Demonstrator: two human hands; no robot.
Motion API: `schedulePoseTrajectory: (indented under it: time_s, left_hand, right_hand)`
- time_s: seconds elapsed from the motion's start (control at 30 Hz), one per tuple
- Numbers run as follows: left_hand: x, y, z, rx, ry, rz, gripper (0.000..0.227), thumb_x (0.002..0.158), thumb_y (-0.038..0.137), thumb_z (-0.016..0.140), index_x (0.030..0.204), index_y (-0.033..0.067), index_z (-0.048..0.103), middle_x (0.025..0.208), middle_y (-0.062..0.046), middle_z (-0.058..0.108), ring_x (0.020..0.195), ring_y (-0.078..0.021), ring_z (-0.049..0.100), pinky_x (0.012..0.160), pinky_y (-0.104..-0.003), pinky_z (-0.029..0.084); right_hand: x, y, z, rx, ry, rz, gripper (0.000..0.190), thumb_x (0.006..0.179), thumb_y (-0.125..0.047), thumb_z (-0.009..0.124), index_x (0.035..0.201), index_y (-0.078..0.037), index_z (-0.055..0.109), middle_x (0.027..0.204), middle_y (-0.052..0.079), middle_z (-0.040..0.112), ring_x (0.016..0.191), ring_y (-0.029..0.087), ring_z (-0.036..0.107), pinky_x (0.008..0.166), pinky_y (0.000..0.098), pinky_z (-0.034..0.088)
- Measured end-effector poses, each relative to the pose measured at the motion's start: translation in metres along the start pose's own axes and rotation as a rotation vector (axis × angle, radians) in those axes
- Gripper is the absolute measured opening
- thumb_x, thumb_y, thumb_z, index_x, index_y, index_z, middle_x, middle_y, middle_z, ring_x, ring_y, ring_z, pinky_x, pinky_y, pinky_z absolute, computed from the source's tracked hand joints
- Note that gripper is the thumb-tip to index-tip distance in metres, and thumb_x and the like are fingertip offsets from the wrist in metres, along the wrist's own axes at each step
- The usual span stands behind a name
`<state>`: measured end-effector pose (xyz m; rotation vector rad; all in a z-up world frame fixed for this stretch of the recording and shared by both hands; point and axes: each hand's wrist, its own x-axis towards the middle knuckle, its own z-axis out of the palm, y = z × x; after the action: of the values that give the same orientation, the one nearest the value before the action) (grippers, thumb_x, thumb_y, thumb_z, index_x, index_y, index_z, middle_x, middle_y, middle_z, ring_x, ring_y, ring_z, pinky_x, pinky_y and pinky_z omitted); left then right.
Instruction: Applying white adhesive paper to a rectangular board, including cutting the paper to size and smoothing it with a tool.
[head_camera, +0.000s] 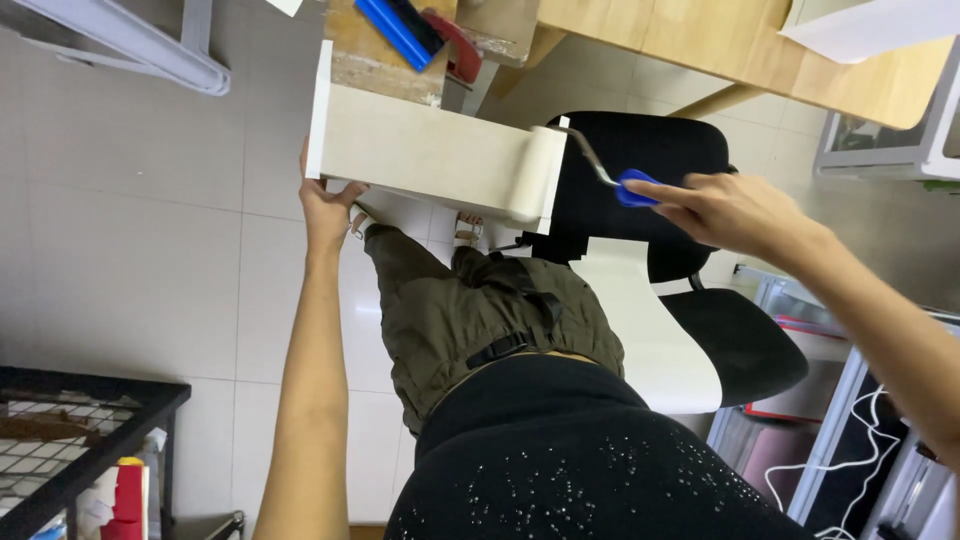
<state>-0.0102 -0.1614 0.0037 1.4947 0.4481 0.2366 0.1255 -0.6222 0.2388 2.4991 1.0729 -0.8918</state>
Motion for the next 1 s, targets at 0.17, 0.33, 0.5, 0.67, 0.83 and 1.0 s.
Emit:
schedulePoseTrajectory:
  time_s: [0.17, 0.33, 0.5, 0.67, 0.83, 1.0]
  left_hand:
    - [0.002, -0.032, -0.003, 0.174, 0.009, 0.164, 0.103, 0.077, 0.015, 0.093, 0.157, 0.0114, 0.029, 0.153, -0.017, 0.046, 0.144, -0.0315, 0.037, 0.121, -0.054, 0.026]
    - [-0.006, -0.027, 0.002, 0.18, 0.017, 0.157, 0.104, 0.076, 0.02, 0.092, 0.158, 0.0136, 0.028, 0.154, -0.013, 0.047, 0.144, -0.029, 0.039, 0.12, -0.054, 0.027]
    - [0.0, -0.047, -0.005, 0.19, 0.029, 0.15, 0.109, 0.074, 0.019, 0.096, 0.159, 0.0154, 0.027, 0.153, -0.009, 0.049, 0.141, -0.0202, 0.042, 0.12, -0.05, 0.027]
    - [0.002, -0.055, -0.01, 0.167, 0.024, 0.152, 0.109, 0.073, 0.022, 0.096, 0.158, 0.0182, 0.028, 0.152, -0.008, 0.049, 0.141, -0.0225, 0.043, 0.12, -0.051, 0.028]
    - [0.001, -0.054, -0.011, 0.167, 0.039, 0.138, 0.106, 0.073, 0.024, 0.095, 0.157, 0.0186, 0.03, 0.151, -0.007, 0.05, 0.14, -0.0215, 0.044, 0.12, -0.051, 0.028]
    - [0.005, -0.053, -0.013, 0.182, 0.043, 0.116, 0.107, 0.075, 0.009, 0.094, 0.158, 0.0179, 0.028, 0.152, -0.009, 0.049, 0.142, -0.0262, 0.042, 0.121, -0.053, 0.025]
  right_hand:
    - [0.034, -0.02, -0.005, 0.125, 0.285, -0.077, 0.043, 0.102, -0.035, 0.05, 0.144, -0.045, 0.054, 0.07, 0.007, 0.069, 0.058, 0.028, 0.071, 0.055, 0.0392, 0.059]
    - [-0.008, 0.019, 0.009, 0.183, 0.142, 0.016, 0.045, 0.1, -0.033, 0.051, 0.143, -0.044, 0.054, 0.074, 0.013, 0.071, 0.064, 0.034, 0.072, 0.06, 0.0438, 0.06]
    - [0.016, 0.008, 0.013, 0.187, 0.196, -0.036, 0.045, 0.099, -0.034, 0.053, 0.143, -0.045, 0.053, 0.075, 0.011, 0.071, 0.066, 0.032, 0.072, 0.061, 0.0438, 0.06]
    - [0.06, -0.01, -0.004, 0.221, 0.264, -0.126, 0.045, 0.102, -0.035, 0.05, 0.146, -0.048, 0.05, 0.074, 0.006, 0.069, 0.064, 0.028, 0.071, 0.061, 0.0408, 0.06]
    - [0.013, 0.028, 0.009, 0.207, 0.178, -0.068, 0.047, 0.099, -0.032, 0.052, 0.144, -0.045, 0.052, 0.074, 0.012, 0.072, 0.067, 0.035, 0.072, 0.063, 0.0456, 0.06]
    - [0.048, -0.002, -0.012, 0.196, 0.258, -0.157, 0.041, 0.101, -0.035, 0.051, 0.141, -0.046, 0.054, 0.074, 0.008, 0.072, 0.065, 0.03, 0.073, 0.061, 0.0422, 0.06]
